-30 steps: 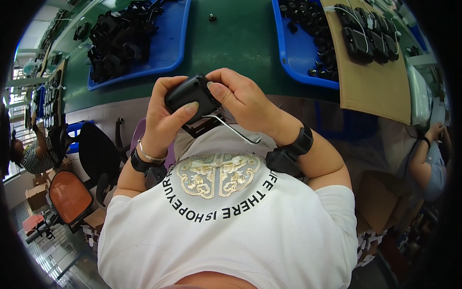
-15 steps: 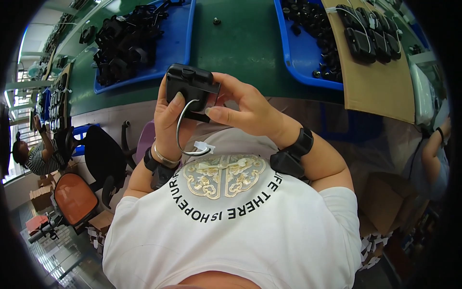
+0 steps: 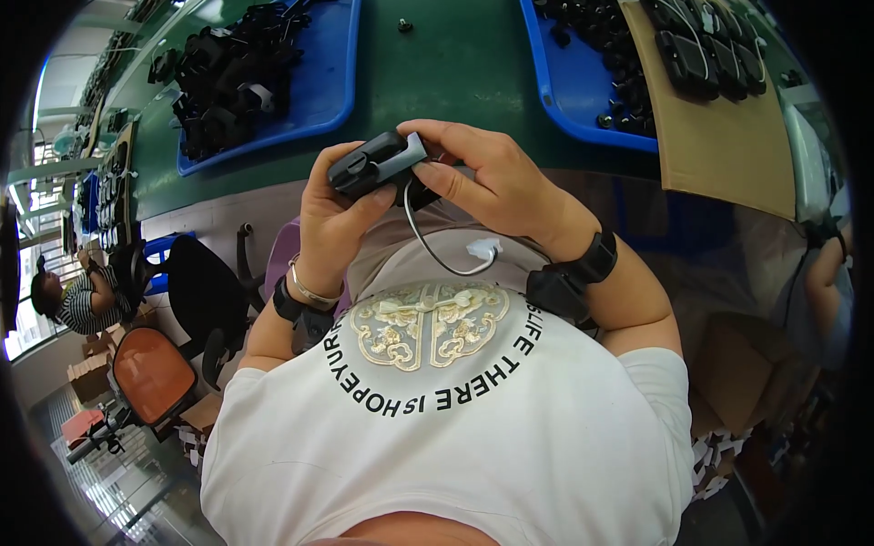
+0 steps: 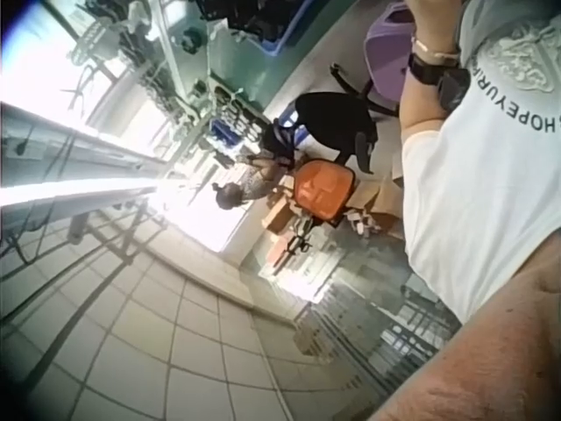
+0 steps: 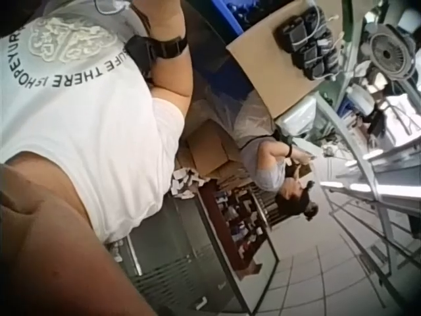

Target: The person fits a black bracket onto a plastic housing, then picks up a knob from a tray and presses it into the side of the housing.

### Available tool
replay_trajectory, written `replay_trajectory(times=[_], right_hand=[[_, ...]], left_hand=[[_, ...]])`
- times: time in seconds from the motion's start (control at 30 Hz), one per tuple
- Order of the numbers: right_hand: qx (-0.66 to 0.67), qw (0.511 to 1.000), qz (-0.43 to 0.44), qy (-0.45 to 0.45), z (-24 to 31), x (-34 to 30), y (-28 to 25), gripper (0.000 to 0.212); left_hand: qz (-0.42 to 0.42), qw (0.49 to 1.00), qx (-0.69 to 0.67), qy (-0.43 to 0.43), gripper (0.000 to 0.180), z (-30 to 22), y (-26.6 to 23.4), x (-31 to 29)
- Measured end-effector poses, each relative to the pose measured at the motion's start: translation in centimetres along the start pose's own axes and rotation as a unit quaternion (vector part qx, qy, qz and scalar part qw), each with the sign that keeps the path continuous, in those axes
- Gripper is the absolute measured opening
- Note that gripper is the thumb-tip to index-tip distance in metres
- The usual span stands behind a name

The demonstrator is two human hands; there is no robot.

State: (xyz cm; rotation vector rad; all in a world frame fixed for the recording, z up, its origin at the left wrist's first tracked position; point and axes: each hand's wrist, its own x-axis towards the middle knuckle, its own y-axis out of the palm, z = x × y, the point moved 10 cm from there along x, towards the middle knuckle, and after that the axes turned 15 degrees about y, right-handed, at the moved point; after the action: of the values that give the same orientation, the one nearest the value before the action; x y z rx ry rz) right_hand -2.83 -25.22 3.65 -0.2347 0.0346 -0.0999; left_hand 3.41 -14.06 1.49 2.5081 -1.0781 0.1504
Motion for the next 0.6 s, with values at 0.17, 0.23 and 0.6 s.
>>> replay_trajectory(times=[0.17,0.23,0.6], right_hand=[[-0.014,0.999,0.015,-0.029,1.3,0.2,-0.5,0.041],[0.015,0.999,0.028,0.028,0.4,0.6,-0.5,0.041],[-0.017,0.998,-0.011,0.058,0.1,1.3,-1.4,0.037]], left_hand=[[-0.017,0.999,-0.045,-0.02,0.04,0.9,-0.2,-0.3],[-0.018,0.998,-0.05,-0.035,0.039,1.1,-0.1,-0.4],[-0.003,0.996,-0.011,-0.084,0.036,2.0,-0.1,-0.7]])
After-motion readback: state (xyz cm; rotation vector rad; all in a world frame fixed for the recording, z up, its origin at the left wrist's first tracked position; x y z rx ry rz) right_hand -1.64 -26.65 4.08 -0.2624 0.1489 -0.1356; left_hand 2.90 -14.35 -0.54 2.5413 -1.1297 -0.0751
